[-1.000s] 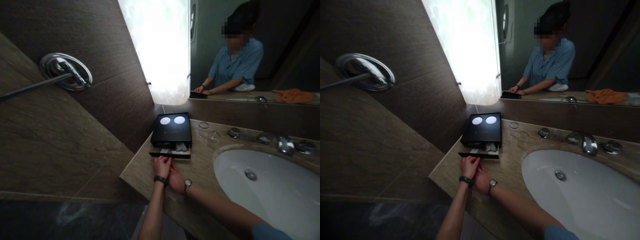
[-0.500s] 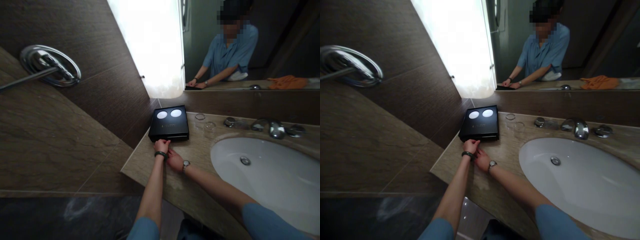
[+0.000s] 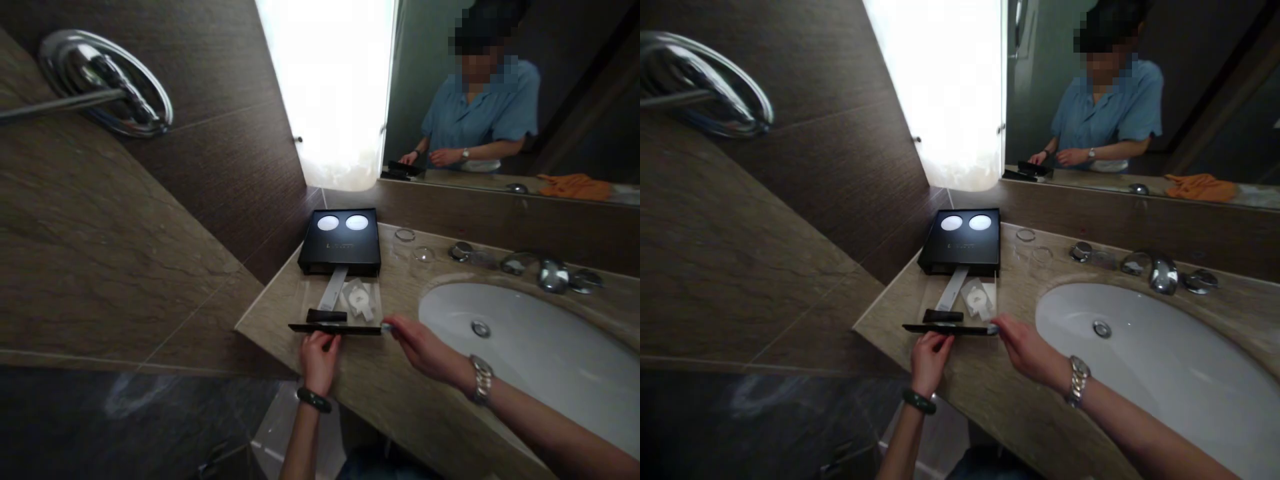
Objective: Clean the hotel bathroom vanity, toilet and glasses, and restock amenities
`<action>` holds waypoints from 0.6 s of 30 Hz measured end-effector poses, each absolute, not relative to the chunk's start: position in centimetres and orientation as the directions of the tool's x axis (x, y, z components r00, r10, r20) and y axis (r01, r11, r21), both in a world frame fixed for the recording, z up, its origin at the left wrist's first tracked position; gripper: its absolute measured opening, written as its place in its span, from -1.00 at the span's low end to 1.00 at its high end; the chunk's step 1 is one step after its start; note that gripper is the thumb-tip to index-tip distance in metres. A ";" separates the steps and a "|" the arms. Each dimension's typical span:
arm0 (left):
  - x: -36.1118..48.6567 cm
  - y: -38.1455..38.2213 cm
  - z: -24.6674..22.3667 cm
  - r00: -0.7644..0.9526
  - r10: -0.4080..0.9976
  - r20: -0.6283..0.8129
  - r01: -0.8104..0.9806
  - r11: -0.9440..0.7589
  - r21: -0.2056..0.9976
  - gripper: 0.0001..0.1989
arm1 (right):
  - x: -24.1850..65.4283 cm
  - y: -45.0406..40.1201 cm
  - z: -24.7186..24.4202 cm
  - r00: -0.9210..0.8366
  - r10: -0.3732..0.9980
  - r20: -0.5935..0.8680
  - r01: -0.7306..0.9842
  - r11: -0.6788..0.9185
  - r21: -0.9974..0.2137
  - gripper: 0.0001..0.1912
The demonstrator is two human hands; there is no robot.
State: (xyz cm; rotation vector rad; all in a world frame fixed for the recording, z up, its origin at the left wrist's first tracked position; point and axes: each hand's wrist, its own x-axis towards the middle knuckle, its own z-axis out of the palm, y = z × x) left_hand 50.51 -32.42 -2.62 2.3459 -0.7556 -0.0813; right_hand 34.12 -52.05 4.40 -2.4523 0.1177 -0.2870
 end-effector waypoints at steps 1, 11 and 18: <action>50.0 -32.0 -3.1 0.832 -0.537 0.138 -0.494 -0.605 0.625 -0.82 | 35.6 -53.0 5.2 0.972 -0.129 0.196 -0.006 -0.847 -0.531 -0.72; 50.5 -29.4 -0.2 0.814 -0.544 0.204 -0.480 -0.432 0.763 -0.75 | 46.7 -54.5 1.8 0.960 0.157 -0.231 0.170 -0.985 0.037 -0.89; 55.2 -39.6 1.8 0.637 -0.770 0.036 -0.671 -0.532 0.517 -0.74 | 40.4 -55.7 5.7 0.999 -0.054 -0.003 -0.053 -0.968 -0.244 -0.89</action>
